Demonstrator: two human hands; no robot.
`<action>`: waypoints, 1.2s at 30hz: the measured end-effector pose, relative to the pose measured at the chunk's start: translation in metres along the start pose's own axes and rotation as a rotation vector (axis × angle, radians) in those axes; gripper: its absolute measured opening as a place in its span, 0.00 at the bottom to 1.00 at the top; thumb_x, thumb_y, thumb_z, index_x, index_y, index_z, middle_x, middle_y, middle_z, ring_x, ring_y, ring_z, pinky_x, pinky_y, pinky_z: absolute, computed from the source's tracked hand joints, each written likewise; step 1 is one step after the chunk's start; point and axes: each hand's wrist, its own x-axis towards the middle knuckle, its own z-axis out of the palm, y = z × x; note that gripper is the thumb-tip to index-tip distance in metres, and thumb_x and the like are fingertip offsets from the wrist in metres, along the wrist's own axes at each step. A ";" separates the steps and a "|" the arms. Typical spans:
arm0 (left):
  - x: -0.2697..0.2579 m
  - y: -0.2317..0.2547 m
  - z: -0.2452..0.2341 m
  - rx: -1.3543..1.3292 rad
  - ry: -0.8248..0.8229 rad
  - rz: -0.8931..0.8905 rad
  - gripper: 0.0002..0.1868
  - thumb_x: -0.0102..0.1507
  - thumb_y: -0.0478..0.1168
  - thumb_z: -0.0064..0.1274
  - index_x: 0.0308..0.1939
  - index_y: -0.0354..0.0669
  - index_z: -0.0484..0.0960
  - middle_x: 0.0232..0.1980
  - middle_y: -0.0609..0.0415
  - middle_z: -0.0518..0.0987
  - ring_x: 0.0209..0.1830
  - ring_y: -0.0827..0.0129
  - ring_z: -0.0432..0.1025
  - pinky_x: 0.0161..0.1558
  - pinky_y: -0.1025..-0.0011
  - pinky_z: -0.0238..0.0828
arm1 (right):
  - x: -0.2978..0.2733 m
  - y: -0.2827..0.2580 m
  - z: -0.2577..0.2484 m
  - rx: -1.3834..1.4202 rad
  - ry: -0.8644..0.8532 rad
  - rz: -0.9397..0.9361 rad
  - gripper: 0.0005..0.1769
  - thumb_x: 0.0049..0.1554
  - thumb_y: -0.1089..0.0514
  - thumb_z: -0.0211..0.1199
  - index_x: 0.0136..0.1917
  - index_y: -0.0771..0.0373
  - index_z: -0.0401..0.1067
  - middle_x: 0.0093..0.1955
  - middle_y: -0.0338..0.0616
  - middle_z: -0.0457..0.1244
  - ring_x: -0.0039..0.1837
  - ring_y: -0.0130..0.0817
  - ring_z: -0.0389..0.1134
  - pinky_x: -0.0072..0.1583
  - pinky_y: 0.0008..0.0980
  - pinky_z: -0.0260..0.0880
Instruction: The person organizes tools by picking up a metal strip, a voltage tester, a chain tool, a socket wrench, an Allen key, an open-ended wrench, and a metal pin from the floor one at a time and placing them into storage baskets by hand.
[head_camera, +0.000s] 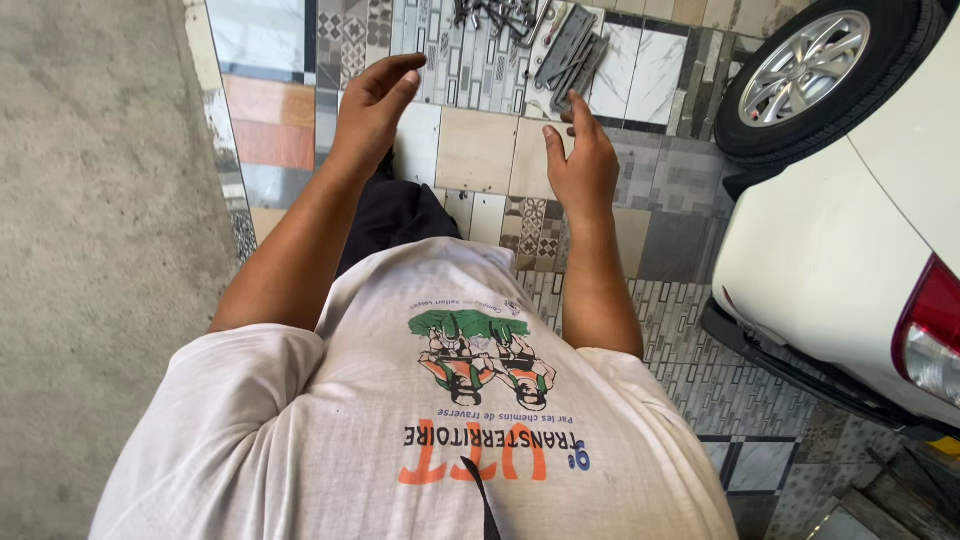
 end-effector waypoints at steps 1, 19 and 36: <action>0.018 -0.003 -0.007 0.001 -0.009 0.002 0.21 0.70 0.47 0.50 0.63 0.39 0.78 0.62 0.48 0.81 0.63 0.64 0.74 0.66 0.67 0.69 | 0.012 0.000 0.003 -0.001 0.007 0.006 0.30 0.61 0.52 0.67 0.73 0.59 0.63 0.58 0.47 0.70 0.56 0.40 0.73 0.55 0.39 0.73; 0.318 0.016 -0.067 0.933 0.074 0.577 0.15 0.68 0.43 0.57 0.56 0.43 0.82 0.60 0.45 0.80 0.61 0.53 0.74 0.64 0.49 0.62 | 0.260 -0.040 0.048 -0.033 -0.032 0.204 0.29 0.61 0.53 0.68 0.72 0.58 0.65 0.59 0.47 0.69 0.57 0.41 0.72 0.57 0.39 0.72; 0.510 -0.031 -0.011 1.115 -0.364 0.403 0.18 0.71 0.46 0.54 0.63 0.45 0.78 0.64 0.50 0.78 0.66 0.55 0.70 0.72 0.43 0.50 | 0.447 0.130 0.145 -0.103 -0.156 0.300 0.28 0.60 0.50 0.68 0.70 0.58 0.65 0.57 0.50 0.68 0.57 0.52 0.69 0.54 0.47 0.70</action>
